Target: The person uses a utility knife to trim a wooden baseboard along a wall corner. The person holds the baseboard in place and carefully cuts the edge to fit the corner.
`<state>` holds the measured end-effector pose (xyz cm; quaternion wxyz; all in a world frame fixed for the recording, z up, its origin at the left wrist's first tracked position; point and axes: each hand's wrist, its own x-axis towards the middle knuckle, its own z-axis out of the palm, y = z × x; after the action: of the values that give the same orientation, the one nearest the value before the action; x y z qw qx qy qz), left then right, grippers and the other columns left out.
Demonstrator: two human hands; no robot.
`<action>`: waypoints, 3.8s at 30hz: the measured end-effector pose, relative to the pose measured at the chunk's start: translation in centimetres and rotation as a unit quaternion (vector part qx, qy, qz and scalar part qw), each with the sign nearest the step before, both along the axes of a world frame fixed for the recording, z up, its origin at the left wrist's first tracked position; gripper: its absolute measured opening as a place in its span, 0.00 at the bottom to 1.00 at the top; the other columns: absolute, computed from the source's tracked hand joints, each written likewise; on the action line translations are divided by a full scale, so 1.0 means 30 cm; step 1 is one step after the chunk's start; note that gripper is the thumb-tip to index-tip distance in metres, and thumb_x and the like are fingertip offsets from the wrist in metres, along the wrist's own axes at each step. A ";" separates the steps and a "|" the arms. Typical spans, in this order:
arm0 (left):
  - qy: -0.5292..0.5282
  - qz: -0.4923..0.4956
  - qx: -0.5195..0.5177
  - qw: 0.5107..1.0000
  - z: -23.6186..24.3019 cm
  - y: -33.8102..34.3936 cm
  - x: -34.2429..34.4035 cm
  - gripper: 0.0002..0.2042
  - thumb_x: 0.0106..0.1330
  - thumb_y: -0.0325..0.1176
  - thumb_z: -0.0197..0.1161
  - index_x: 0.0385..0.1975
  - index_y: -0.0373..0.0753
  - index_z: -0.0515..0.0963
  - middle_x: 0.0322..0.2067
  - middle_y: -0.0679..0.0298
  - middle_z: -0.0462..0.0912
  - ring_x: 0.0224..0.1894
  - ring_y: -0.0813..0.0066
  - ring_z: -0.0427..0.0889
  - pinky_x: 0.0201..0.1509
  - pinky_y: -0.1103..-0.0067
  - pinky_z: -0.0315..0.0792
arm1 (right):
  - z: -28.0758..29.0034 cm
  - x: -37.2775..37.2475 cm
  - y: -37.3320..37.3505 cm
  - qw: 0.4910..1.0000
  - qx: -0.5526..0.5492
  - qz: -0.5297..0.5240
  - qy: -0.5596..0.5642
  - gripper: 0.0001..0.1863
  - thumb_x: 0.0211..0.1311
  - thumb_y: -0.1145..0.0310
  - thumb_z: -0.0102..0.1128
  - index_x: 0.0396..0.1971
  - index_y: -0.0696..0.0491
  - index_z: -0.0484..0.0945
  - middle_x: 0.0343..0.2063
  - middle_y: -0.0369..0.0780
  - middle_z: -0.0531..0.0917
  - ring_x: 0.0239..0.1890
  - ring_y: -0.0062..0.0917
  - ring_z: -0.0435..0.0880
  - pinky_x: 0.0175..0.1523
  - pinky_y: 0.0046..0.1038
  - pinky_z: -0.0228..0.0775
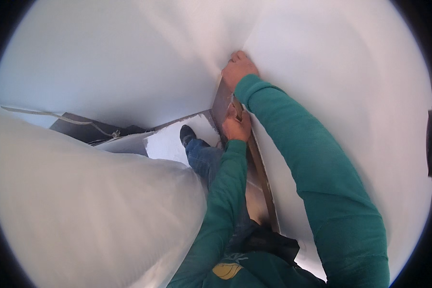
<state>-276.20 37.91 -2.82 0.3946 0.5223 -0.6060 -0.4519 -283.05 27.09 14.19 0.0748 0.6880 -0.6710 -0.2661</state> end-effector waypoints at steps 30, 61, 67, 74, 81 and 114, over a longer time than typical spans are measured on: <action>-0.016 0.014 -0.023 1.000 -0.001 -0.047 -0.022 0.24 0.65 0.30 0.65 0.61 0.32 0.76 0.54 0.42 0.83 0.56 0.45 0.84 0.59 0.66 0.78 | 0.028 0.006 0.010 1.000 -0.025 0.001 0.010 0.15 0.68 0.64 0.56 0.43 0.49 0.91 0.49 0.40 0.89 0.63 0.34 0.75 0.69 0.35 0.55; 0.037 0.061 -0.010 0.997 -0.013 -0.066 -0.060 0.29 0.63 0.23 0.58 0.68 0.34 0.70 0.53 0.41 0.83 0.58 0.44 0.82 0.62 0.64 0.74 | 0.039 0.009 0.024 0.997 -0.054 0.016 0.044 0.12 0.64 0.63 0.58 0.36 0.46 0.91 0.46 0.38 0.87 0.59 0.30 0.74 0.64 0.32 0.59; 0.039 0.054 -0.043 0.997 -0.013 -0.073 -0.052 0.22 0.64 0.22 0.57 0.61 0.32 0.76 0.53 0.42 0.83 0.59 0.45 0.82 0.62 0.66 0.74 | 0.011 -0.003 0.013 0.996 -0.079 0.010 0.032 0.13 0.66 0.62 0.56 0.35 0.45 0.91 0.44 0.38 0.87 0.58 0.31 0.75 0.64 0.32 0.59; 0.026 0.026 -0.004 0.999 0.007 -0.083 -0.032 0.22 0.63 0.23 0.58 0.60 0.36 0.77 0.52 0.43 0.83 0.56 0.44 0.83 0.60 0.63 0.76 | 0.031 0.019 0.003 0.999 -0.034 -0.010 0.023 0.15 0.68 0.65 0.55 0.44 0.49 0.90 0.50 0.40 0.88 0.62 0.33 0.74 0.68 0.37 0.53; -0.020 -0.018 -0.012 1.000 -0.001 -0.117 -0.027 0.28 0.60 0.33 0.65 0.62 0.29 0.73 0.52 0.37 0.82 0.56 0.38 0.81 0.62 0.57 0.75 | 0.007 0.011 0.009 0.997 -0.054 -0.004 0.053 0.15 0.69 0.63 0.55 0.44 0.48 0.90 0.50 0.39 0.88 0.61 0.35 0.75 0.68 0.38 0.53; 0.004 -0.014 0.038 0.999 -0.041 -0.197 -0.011 0.24 0.62 0.39 0.58 0.56 0.33 0.79 0.48 0.37 0.83 0.52 0.34 0.81 0.57 0.54 0.75 | 0.020 0.017 0.011 0.996 -0.076 -0.014 0.039 0.15 0.68 0.61 0.56 0.45 0.47 0.90 0.51 0.41 0.86 0.61 0.37 0.74 0.68 0.42 0.54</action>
<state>-276.54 31.99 -4.04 0.3705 0.5262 -0.5943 -0.4823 -282.54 27.43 14.79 0.1489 0.6599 -0.6955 -0.2423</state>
